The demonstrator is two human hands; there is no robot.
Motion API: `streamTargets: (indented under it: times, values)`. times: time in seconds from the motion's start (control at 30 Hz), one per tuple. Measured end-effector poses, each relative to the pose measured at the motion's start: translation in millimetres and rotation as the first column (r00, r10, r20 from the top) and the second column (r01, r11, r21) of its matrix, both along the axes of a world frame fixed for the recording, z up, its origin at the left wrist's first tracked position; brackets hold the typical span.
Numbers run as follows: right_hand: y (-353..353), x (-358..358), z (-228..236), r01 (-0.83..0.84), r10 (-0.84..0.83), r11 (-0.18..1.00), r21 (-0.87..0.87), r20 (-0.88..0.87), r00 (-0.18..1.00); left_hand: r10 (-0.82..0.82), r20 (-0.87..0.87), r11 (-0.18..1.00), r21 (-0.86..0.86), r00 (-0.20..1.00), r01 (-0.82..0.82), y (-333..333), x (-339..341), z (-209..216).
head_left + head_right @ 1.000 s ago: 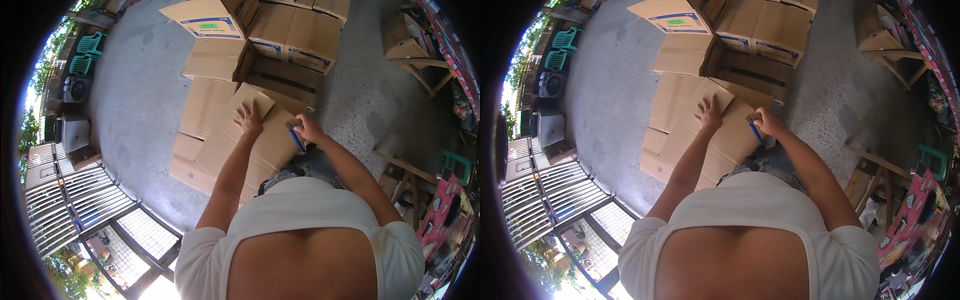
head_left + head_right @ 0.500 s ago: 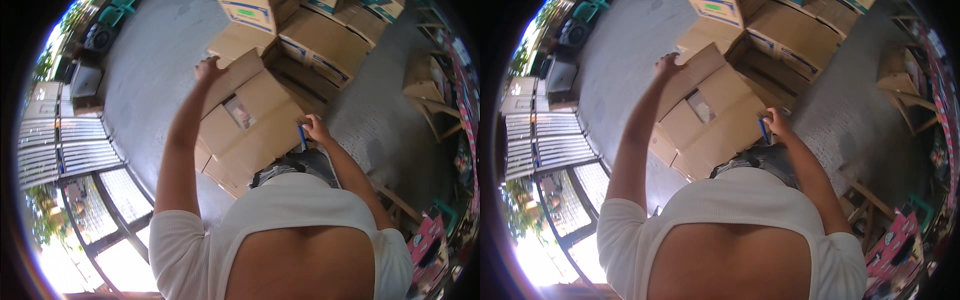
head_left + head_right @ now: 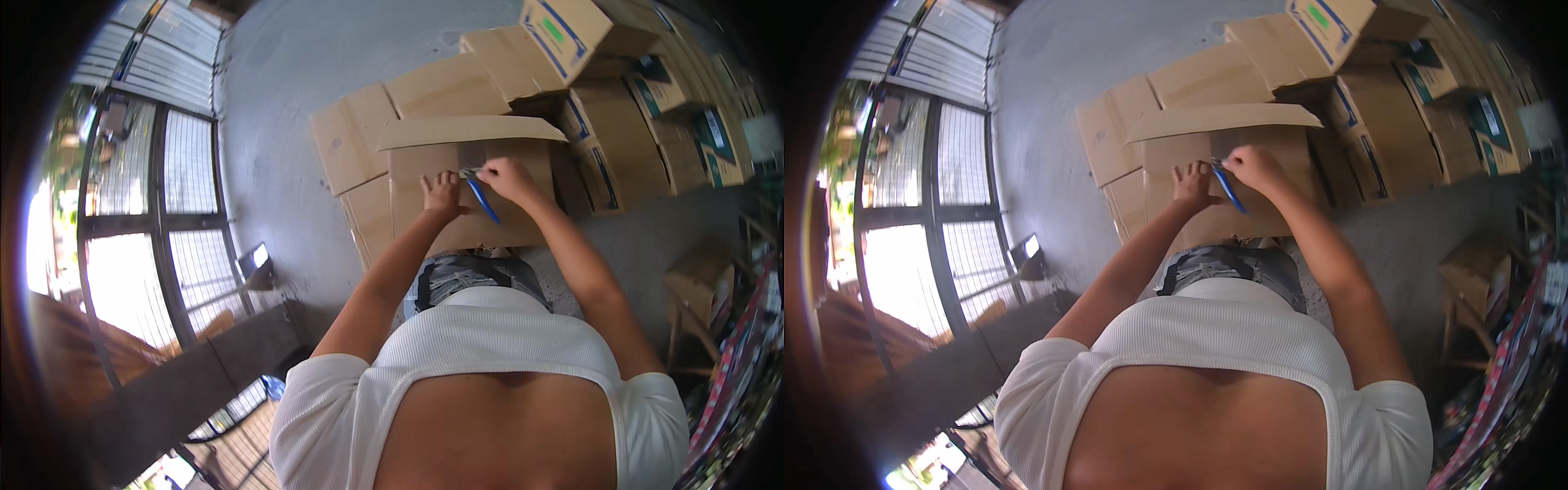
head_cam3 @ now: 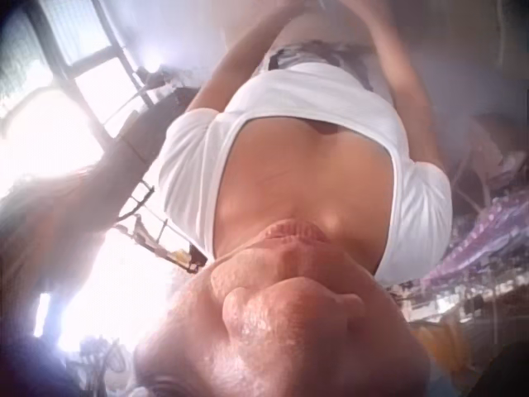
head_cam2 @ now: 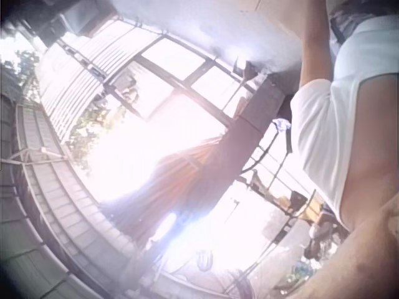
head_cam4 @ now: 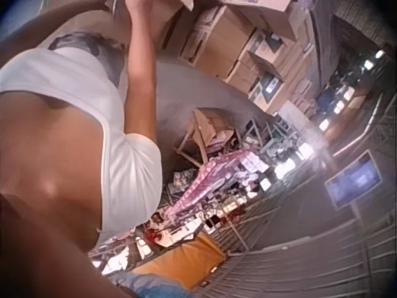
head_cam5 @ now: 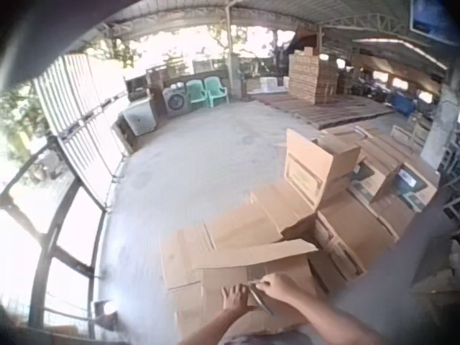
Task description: The person trims the edges of a stack of notebooks with a blade, places them into a cardboard box, and gathers more notebooks from a table.
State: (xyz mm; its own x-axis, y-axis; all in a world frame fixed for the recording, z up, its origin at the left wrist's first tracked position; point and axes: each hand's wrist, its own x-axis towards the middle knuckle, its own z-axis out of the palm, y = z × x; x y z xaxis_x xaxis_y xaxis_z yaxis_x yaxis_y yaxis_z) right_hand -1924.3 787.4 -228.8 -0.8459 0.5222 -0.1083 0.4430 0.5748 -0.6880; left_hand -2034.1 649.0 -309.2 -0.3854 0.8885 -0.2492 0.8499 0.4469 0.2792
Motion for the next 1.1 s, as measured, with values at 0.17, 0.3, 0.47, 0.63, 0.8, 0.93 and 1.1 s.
streamTargets:
  times: [0.17,0.3,0.47,0.63,0.8,0.93,1.1]
  values:
    - [-63,-121,34,-0.352,0.327,0.934,0.052,0.269,0.906,0.023,0.071,0.993,0.113,0.997,-0.031,10,-17,3]
    - [-110,-161,29,-0.556,0.381,0.811,0.178,0.56,0.736,0.063,0.148,0.986,0.141,0.987,-0.084,7,-17,7]
    - [-126,-176,1,-0.608,0.378,0.779,0.155,0.657,0.652,0.093,0.196,0.972,0.193,0.976,-0.132,1,-5,13]
    - [-128,-180,-15,-0.56,0.308,0.806,0.193,0.671,0.674,0.107,0.283,0.944,0.271,0.953,-0.186,-14,8,33]
    - [-109,-169,-5,-0.461,0.289,0.876,0.142,0.611,0.737,-0.022,0.239,0.964,0.262,0.971,-0.043,-66,41,88]
    - [-63,-126,-1,-0.446,0.427,0.894,-0.051,0.401,0.81,-0.138,0.618,0.974,-0.058,0.774,0.22,-105,22,149]
    - [24,5,-94,-0.311,0.388,0.916,-0.254,0.359,0.849,-0.575,0.545,0.744,0.036,0.611,0.668,-66,9,98]
